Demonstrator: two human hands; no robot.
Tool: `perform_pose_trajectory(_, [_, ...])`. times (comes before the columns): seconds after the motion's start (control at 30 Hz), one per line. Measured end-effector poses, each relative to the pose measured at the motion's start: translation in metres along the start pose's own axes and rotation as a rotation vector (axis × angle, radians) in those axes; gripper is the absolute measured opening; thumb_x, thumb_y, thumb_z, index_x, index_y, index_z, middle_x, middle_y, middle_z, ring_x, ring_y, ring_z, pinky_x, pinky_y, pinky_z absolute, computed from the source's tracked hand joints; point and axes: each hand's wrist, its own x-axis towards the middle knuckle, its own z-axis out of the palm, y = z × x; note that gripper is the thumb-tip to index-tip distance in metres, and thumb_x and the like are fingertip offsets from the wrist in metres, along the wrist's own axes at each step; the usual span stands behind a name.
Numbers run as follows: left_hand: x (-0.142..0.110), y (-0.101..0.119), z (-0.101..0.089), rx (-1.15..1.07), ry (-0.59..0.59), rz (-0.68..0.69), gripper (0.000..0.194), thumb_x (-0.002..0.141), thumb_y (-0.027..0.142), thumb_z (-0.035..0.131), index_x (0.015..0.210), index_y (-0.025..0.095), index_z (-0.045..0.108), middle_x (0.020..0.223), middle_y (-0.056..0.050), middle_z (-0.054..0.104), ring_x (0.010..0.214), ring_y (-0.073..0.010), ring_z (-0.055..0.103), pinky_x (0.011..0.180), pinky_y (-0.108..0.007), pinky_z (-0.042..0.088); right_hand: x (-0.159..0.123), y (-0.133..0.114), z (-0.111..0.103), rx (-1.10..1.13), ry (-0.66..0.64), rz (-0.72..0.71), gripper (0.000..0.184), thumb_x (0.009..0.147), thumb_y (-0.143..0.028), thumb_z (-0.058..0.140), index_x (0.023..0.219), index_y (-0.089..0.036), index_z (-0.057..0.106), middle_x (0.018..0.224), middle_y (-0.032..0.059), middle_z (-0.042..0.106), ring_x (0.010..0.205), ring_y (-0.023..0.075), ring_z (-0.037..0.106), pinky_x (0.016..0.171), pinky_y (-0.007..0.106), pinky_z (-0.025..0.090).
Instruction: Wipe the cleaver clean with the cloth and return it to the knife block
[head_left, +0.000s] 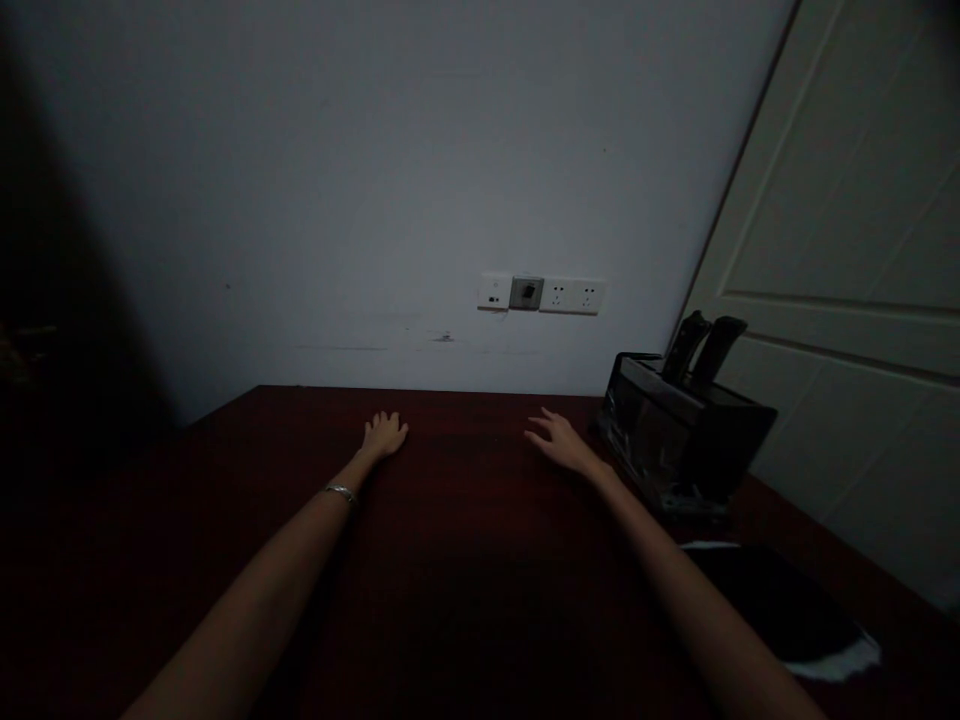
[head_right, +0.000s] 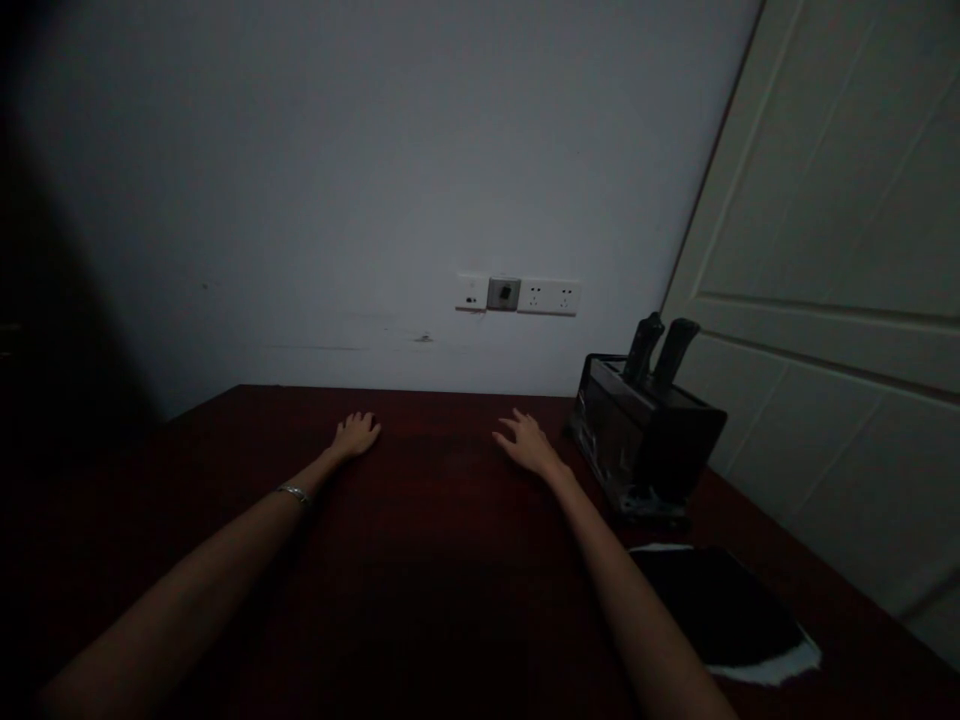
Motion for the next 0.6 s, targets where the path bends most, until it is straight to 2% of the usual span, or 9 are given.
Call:
perform_pose_trajectory(0.07, [-0.001, 0.002, 0.000, 0.021, 0.002, 0.006, 0.051, 0.087, 0.042, 0.027, 0.123, 0.012, 0.046, 0.134, -0.021, 0.041, 0.127, -0.0331, 0.033, 0.099, -0.049, 0.027, 0.002, 0.012, 0.025, -0.078, -0.076, 0.104, 0.055, 0.086, -0.050, 0.039, 0.131, -0.019, 0.046, 0.146, 0.0129, 0.027, 0.134, 0.0316, 0.023, 0.103, 0.049, 0.025])
perform_pose_trajectory(0.17, [-0.004, 0.002, -0.001, 0.043, 0.009, 0.013, 0.051, 0.088, 0.042, 0.026, 0.124, 0.012, 0.046, 0.134, -0.020, 0.041, 0.127, -0.0324, 0.033, 0.099, -0.048, 0.027, 0.001, 0.023, 0.043, -0.150, -0.098, 0.171, 0.054, 0.089, -0.050, 0.032, 0.133, -0.022, 0.044, 0.145, 0.0109, 0.031, 0.134, 0.0314, 0.023, 0.103, 0.052, 0.021])
perform_pose_trajectory(0.3, [-0.006, 0.000, 0.001, 0.065, 0.010, 0.013, 0.052, 0.089, 0.041, 0.025, 0.128, 0.013, 0.043, 0.137, -0.020, 0.038, 0.129, -0.0322, 0.031, 0.100, -0.048, 0.026, 0.000, 0.029, 0.049, -0.194, -0.077, 0.164, 0.051, 0.090, -0.048, 0.029, 0.132, -0.025, 0.044, 0.144, 0.0083, 0.034, 0.133, 0.0283, 0.026, 0.104, 0.049, 0.020])
perform_pose_trajectory(0.6, [-0.007, -0.002, 0.000, 0.069, -0.012, 0.026, 0.053, 0.089, 0.041, 0.025, 0.131, 0.012, 0.042, 0.140, -0.021, 0.034, 0.130, -0.0334, 0.029, 0.100, -0.050, 0.025, -0.002, 0.029, 0.049, -0.202, -0.074, 0.158, 0.052, 0.090, -0.048, 0.027, 0.133, -0.025, 0.042, 0.144, 0.0070, 0.034, 0.133, 0.0281, 0.027, 0.104, 0.047, 0.021])
